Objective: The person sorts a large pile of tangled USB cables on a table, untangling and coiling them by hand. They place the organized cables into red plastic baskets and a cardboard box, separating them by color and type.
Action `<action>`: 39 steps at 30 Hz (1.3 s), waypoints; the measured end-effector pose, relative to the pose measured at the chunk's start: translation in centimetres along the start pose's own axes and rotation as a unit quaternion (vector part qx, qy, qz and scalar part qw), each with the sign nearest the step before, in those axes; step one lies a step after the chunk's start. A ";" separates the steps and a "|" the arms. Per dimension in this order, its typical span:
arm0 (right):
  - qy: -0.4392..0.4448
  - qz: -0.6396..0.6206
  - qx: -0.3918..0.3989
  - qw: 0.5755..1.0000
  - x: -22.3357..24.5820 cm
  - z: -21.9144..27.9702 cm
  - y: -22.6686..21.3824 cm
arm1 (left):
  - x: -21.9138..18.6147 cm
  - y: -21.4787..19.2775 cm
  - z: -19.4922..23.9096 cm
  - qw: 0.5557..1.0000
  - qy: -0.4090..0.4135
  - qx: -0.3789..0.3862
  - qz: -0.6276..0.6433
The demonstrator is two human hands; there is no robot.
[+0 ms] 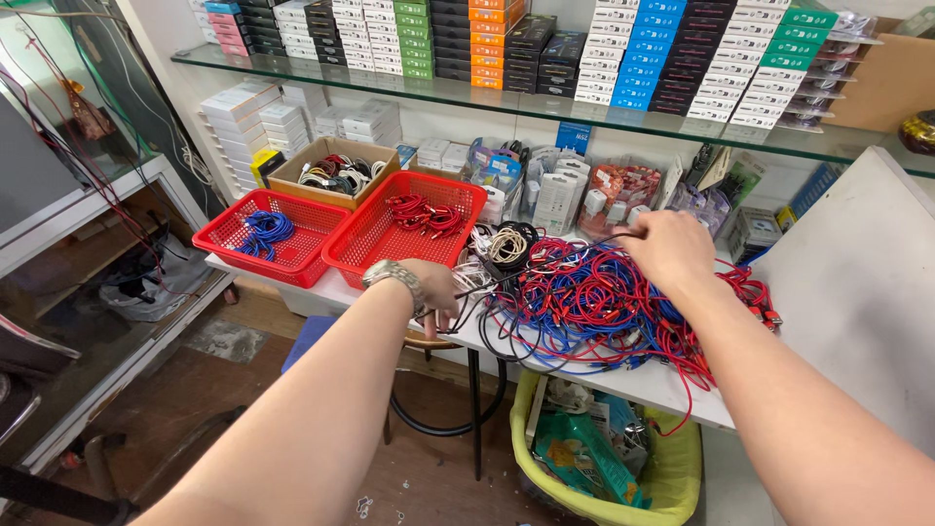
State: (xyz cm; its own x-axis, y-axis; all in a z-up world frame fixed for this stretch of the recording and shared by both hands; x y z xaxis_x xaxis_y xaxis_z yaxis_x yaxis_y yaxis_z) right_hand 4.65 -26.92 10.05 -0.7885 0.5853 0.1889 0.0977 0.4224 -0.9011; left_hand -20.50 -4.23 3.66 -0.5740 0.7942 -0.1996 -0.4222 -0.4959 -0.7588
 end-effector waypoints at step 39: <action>-0.013 -0.348 0.065 0.935 8.3 -0.6 -2.1 | -1.2 8.2 1.1 0.957 -0.112 0.194 0.184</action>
State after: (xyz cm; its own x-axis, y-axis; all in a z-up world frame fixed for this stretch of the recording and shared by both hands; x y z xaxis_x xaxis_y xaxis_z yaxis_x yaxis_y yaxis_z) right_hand -1.74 -22.49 13.74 -0.6487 0.1828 0.7388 -0.5175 0.6058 -0.6043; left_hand -24.06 -9.63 -1.66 -0.8513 0.4670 -0.2390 -0.3661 -0.8552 -0.3669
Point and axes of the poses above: each hand's wrist, its own z-axis away from the middle knuckle, its own y-axis out of the palm, x = y × z, the point moved 3 cm from there along -z, towards the middle knuckle, and after that the axes turned 7 degrees about -z, right-handed, at the moved point
